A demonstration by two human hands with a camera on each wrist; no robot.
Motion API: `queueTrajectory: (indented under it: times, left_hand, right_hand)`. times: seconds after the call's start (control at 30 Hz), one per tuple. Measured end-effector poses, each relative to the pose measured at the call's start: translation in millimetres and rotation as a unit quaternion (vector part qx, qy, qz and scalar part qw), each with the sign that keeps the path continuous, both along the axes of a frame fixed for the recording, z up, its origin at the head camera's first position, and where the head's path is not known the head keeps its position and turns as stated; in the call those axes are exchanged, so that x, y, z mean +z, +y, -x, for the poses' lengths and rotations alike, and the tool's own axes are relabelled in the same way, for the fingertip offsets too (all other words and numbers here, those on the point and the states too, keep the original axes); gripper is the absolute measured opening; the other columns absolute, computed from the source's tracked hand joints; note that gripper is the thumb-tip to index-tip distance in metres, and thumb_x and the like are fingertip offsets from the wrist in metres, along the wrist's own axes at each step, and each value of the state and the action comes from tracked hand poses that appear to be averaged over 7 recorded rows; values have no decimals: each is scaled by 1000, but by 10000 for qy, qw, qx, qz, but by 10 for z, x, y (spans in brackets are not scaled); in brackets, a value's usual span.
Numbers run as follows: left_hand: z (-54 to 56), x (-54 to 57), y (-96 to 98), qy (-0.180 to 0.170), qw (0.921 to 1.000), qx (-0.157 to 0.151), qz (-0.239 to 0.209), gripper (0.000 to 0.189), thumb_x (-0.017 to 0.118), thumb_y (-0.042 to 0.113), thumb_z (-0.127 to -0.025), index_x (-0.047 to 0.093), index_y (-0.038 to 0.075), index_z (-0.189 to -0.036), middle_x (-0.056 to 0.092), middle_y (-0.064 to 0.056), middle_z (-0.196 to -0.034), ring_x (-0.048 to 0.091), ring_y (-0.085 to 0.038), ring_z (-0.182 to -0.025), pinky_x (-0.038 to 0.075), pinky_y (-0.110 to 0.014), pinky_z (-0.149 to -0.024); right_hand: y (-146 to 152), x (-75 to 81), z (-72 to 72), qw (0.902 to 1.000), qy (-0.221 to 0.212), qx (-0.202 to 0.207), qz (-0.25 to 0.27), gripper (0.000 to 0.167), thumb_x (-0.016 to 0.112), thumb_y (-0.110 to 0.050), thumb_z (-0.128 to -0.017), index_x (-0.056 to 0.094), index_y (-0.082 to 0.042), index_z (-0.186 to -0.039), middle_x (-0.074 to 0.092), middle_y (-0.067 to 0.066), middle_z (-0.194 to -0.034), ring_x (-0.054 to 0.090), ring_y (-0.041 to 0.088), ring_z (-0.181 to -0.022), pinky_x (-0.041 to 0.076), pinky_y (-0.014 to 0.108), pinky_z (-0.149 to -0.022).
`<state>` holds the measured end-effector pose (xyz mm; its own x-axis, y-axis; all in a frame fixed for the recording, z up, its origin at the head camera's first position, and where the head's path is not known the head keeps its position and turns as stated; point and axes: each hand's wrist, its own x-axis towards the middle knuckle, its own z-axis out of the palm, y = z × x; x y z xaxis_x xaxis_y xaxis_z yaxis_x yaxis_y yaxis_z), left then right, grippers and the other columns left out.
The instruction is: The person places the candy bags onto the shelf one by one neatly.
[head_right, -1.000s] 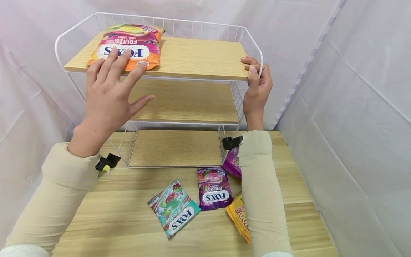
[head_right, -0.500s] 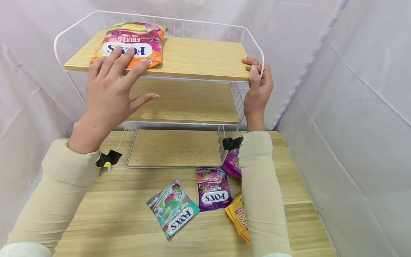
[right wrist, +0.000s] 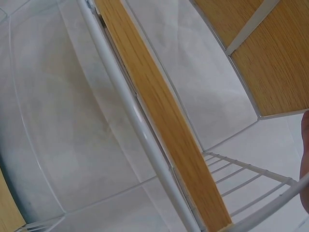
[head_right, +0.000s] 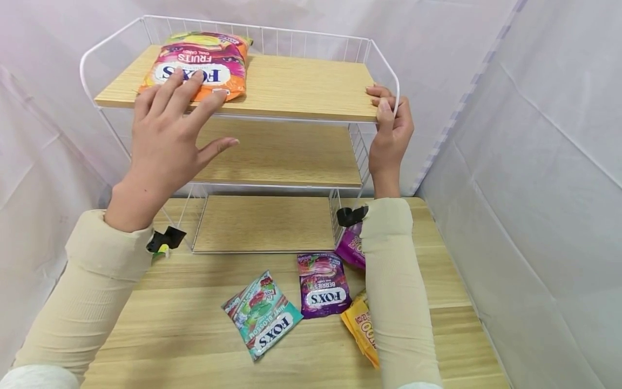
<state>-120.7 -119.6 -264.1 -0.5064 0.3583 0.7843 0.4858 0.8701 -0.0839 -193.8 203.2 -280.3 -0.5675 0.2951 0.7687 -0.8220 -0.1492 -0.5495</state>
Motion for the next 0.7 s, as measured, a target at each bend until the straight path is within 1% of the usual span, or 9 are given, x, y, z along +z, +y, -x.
queueTrajectory:
  times: [0.13, 0.27, 0.47, 0.57, 0.7]
  left_hand:
    - [1, -10, -2, 29, 10000, -41, -21, 61, 67, 48, -85, 49, 20, -136, 42, -17, -144, 29, -35, -138, 21, -47, -109]
    - [9, -36, -1, 46, 10000, -53, -68, 61, 66, 48, -86, 47, 20, -138, 40, -17, -145, 28, -35, -139, 19, -47, -110]
    - [17, -69, 1, 109, 9999, -41, -70, 64, 66, 47, -86, 44, 19, -140, 38, -18, -146, 24, -36, -140, 16, -48, -111]
    - [20, -72, -8, 127, 9999, -60, -32, 66, 67, 46, -86, 42, 19, -141, 37, -18, -147, 23, -35, -140, 15, -47, -112]
    - [27, -78, -23, 147, 9998, -139, 7, 65, 64, 46, -88, 41, 19, -143, 36, -17, -148, 22, -35, -140, 14, -46, -113]
  right_hand:
    - [2, 2, -11, 9999, -66, -69, -65, 17, 43, -11, -89, 55, 1, -90, 63, 23, -109, 52, 31, -120, 49, 35, -86]
    - [-1, 5, -21, 9997, -227, -82, 8, 17, 42, -10, -90, 55, 1, -90, 63, 21, -109, 53, 29, -120, 49, 35, -87]
    - [-1, 12, -9, 9998, -189, -8, 82, 17, 42, -9, -89, 54, 3, -90, 63, 22, -108, 53, 31, -120, 48, 37, -89]
    - [-5, 29, -10, 9990, -339, 73, 293, 16, 42, -7, -89, 54, 4, -89, 64, 21, -107, 53, 30, -119, 48, 36, -89]
    - [-21, 52, -38, 9978, -464, 108, 450, 16, 42, -6, -88, 53, 5, -88, 63, 21, -106, 53, 29, -119, 48, 35, -89]
